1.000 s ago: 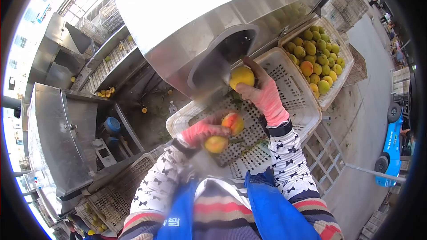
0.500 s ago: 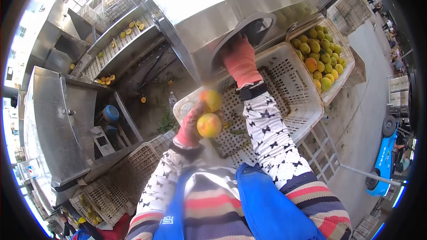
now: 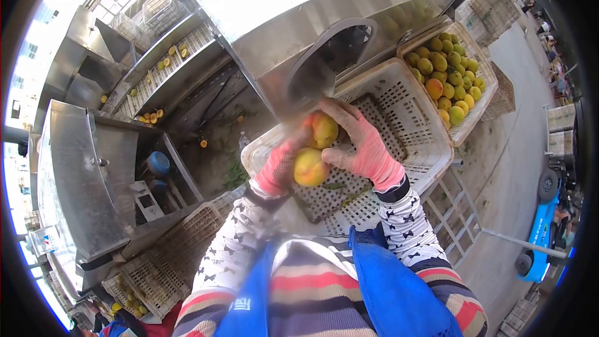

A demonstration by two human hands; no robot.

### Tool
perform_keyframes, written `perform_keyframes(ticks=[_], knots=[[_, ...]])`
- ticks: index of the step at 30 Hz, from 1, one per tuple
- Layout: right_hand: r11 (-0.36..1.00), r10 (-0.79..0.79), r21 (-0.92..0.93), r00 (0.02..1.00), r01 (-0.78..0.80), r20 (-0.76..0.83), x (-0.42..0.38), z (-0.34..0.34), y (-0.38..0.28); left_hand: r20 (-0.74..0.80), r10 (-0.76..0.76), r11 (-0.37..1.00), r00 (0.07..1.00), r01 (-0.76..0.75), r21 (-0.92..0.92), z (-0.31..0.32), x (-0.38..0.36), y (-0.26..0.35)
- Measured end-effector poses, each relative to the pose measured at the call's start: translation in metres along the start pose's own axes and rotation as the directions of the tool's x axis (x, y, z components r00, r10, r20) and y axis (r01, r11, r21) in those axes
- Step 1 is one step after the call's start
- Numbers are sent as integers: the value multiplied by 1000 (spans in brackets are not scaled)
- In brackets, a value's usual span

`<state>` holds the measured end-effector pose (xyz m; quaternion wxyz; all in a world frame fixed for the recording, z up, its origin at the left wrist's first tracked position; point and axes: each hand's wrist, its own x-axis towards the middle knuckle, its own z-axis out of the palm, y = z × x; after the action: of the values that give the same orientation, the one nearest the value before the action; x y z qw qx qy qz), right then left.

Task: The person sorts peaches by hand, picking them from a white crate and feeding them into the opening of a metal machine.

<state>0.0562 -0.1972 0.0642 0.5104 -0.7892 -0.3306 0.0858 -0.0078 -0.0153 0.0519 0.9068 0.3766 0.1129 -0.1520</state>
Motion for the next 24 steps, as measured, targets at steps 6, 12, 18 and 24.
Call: perform_keyframes(ticks=[6,12,18,24], knots=[[983,174,27,973,-181,154,26,-15,-6,13,-87,990,996,88,-110,-9,12,0],[787,11,-572,932,-232,-362,82,25,18,-138,-86,803,987,-13,-595,-43,25,-25],[654,-79,-740,959,-155,-272,102,48,41,-243,217,976,945,-217,29,-49,14,-39],[964,-21,-258,946,-68,-324,76,13,23,-202,395,915,896,-403,0,-48,20,-42]])
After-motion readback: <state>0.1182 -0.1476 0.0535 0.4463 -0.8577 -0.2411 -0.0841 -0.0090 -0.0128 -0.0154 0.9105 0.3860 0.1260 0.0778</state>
